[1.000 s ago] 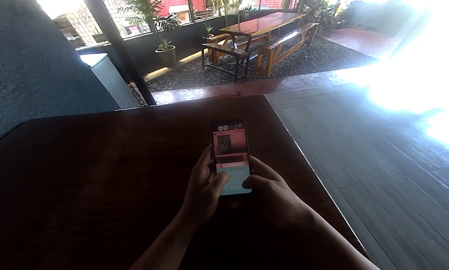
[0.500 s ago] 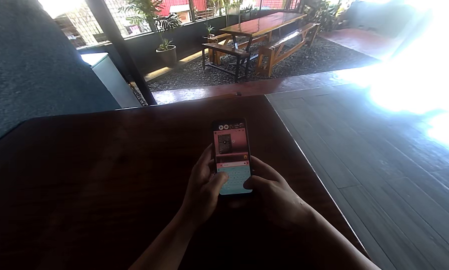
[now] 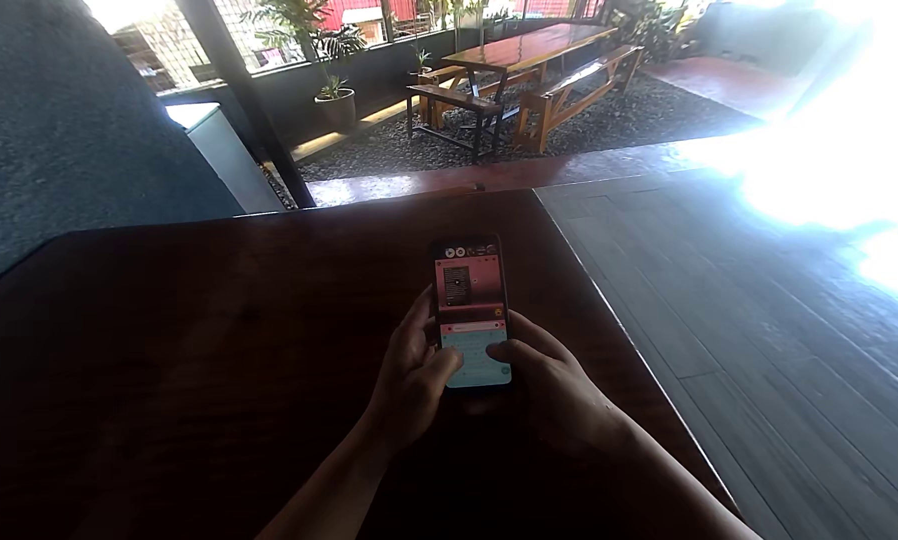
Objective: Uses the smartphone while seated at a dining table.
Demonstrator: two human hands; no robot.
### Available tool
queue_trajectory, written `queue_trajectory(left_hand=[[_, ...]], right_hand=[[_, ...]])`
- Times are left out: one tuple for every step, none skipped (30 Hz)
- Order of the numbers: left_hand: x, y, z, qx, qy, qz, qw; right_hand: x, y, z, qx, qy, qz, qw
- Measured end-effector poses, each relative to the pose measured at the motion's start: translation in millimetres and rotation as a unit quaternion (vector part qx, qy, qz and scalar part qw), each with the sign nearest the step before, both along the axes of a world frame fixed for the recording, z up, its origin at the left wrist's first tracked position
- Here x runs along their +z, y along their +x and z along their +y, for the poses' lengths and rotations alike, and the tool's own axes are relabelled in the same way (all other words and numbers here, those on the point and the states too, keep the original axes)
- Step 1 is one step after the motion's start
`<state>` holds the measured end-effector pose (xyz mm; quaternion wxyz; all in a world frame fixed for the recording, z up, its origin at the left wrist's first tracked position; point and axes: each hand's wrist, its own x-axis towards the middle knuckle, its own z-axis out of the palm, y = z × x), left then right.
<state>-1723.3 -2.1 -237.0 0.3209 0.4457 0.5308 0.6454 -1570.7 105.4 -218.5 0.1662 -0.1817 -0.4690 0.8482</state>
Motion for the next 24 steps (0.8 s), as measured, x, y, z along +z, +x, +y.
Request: queue_trajectory(left_hand=[[0.6, 0.3, -0.1, -0.006, -0.006, -0.001, 1.0], [1.2, 0.9, 0.0, -0.007, -0.014, 0.002, 1.0], [1.5, 1.7, 0.1, -0.004, -0.023, 0.009, 1.0], [1.4, 2.3, 0.3, -0.002, -0.028, 0.014, 0.999], [1.1, 2.9, 0.4, -0.001, -0.031, 0.018, 0.999], [0.6, 3.3, 0.5, -0.001, -0.029, 0.02, 0.999], [0.0, 3.8, 0.5, 0.0, -0.027, 0.022, 0.999], [-0.8, 4.5, 0.5, 0.004, -0.026, 0.028, 0.999], [-1.2, 5.8, 0.8, 0.013, -0.027, 0.033, 0.999], [-1.6, 6.8, 1.3, 0.024, -0.029, 0.035, 0.999], [-1.8, 7.1, 1.6, 0.031, -0.031, 0.035, 0.998], [-1.6, 6.9, 1.7, 0.035, -0.032, 0.034, 0.998], [-1.4, 6.2, 1.6, 0.035, -0.029, 0.032, 0.998], [-1.5, 5.5, 1.6, 0.035, -0.023, 0.031, 0.999], [-1.8, 5.0, 1.5, 0.036, -0.02, 0.03, 0.999], [-2.5, 4.9, 1.4, 0.039, -0.018, 0.031, 0.999], [-3.5, 5.0, 1.5, 0.044, -0.017, 0.031, 0.998], [-4.3, 5.4, 1.8, 0.049, -0.016, 0.03, 0.998], [-4.4, 6.1, 2.1, 0.055, -0.017, 0.027, 0.998], [-4.2, 6.8, 2.3, 0.065, -0.024, 0.029, 0.997], [-4.2, 7.3, 2.7, 0.079, -0.034, 0.036, 0.996], [-4.2, 7.4, 3.1, 0.089, -0.043, 0.043, 0.994], [-4.4, 6.9, 3.4, 0.089, -0.045, 0.041, 0.994], [-4.4, 6.3, 3.4, 0.081, -0.042, 0.032, 0.995]], right_hand=[[0.1, -0.5, -0.5, -0.011, 0.004, -0.006, 1.0], [0.2, -1.2, -1.0, -0.022, 0.009, -0.013, 1.0], [-0.2, -1.8, -1.4, -0.032, 0.015, -0.019, 0.999], [-1.1, -2.6, -2.2, -0.042, 0.023, -0.023, 0.999], [-2.4, -3.5, -3.0, -0.049, 0.033, -0.026, 0.998], [-3.9, -4.3, -3.7, -0.056, 0.042, -0.029, 0.997], [-4.9, -5.0, -4.5, -0.063, 0.047, -0.034, 0.996], [-5.5, -5.5, -5.2, -0.07, 0.049, -0.041, 0.995], [-5.6, -5.8, -5.4, -0.073, 0.049, -0.046, 0.995], [-5.2, -5.8, -5.4, -0.071, 0.048, -0.05, 0.995], [-4.6, -5.5, -5.1, -0.064, 0.047, -0.049, 0.996], [-3.9, -4.8, -4.8, -0.054, 0.045, -0.046, 0.996], [-3.6, -4.3, -4.4, -0.044, 0.044, -0.041, 0.997], [-3.9, -4.1, -4.2, -0.036, 0.045, -0.036, 0.998], [-4.5, -4.0, -4.1, -0.03, 0.051, -0.031, 0.998], [-5.0, -4.0, -4.1, -0.025, 0.054, -0.028, 0.998], [-5.2, -3.9, -4.0, -0.02, 0.057, -0.027, 0.998], [-5.3, -3.7, -4.0, -0.015, 0.059, -0.025, 0.998], [-5.5, -3.5, -3.8, -0.01, 0.061, -0.023, 0.998], [-5.2, -3.4, -3.9, -0.005, 0.067, -0.022, 0.997], [-5.1, -3.5, -4.1, 0.0, 0.072, -0.023, 0.997], [-5.1, -3.6, -4.1, 0.003, 0.077, -0.025, 0.997], [-5.3, -3.8, -3.6, 0.007, 0.079, -0.029, 0.996], [-5.6, -3.6, -2.8, 0.01, 0.079, -0.031, 0.996]])
